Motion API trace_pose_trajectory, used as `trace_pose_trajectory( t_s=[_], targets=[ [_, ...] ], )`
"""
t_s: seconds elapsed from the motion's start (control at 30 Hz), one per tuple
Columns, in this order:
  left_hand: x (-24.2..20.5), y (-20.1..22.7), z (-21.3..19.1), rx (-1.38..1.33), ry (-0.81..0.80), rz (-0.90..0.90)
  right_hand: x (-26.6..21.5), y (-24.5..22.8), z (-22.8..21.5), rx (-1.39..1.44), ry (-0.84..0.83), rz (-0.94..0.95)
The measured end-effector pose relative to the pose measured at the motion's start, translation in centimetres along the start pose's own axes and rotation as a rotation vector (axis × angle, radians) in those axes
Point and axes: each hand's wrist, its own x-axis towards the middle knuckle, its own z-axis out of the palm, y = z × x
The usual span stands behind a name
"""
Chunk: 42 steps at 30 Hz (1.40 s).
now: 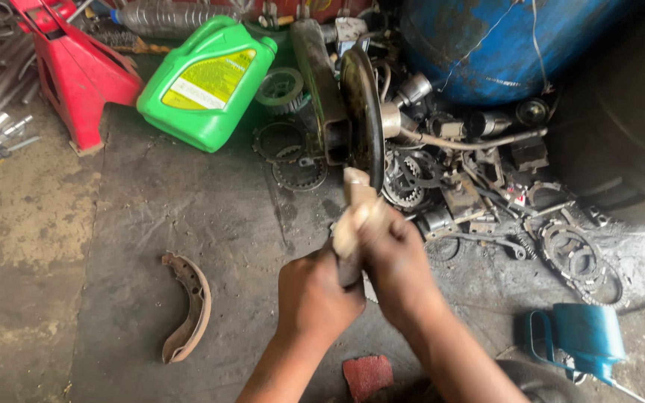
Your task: The person rubs sandpaper against the friction surfaces of several brake pads, handling the components one at a time.
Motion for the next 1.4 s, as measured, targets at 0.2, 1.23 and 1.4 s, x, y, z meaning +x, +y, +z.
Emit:
trace_pose_trajectory(
  t_s=[0.2,1.23,1.4],
  targets=[
    [-0.2,0.3,0.0,-0.008,-0.010,-0.088,-0.6,1.3,0.7,-0.183,0.019,-0.199],
    [0.3,1.1,-1.8,0.032,-0.266,-0.403,0.1,3.0,-1.1,0.040,0.034,0.123],
    [0.0,1.1,-1.0,-0.016,-0.181,-0.454,0.3,4.6,-1.3,-0.113,0.010,0.010]
  ],
)
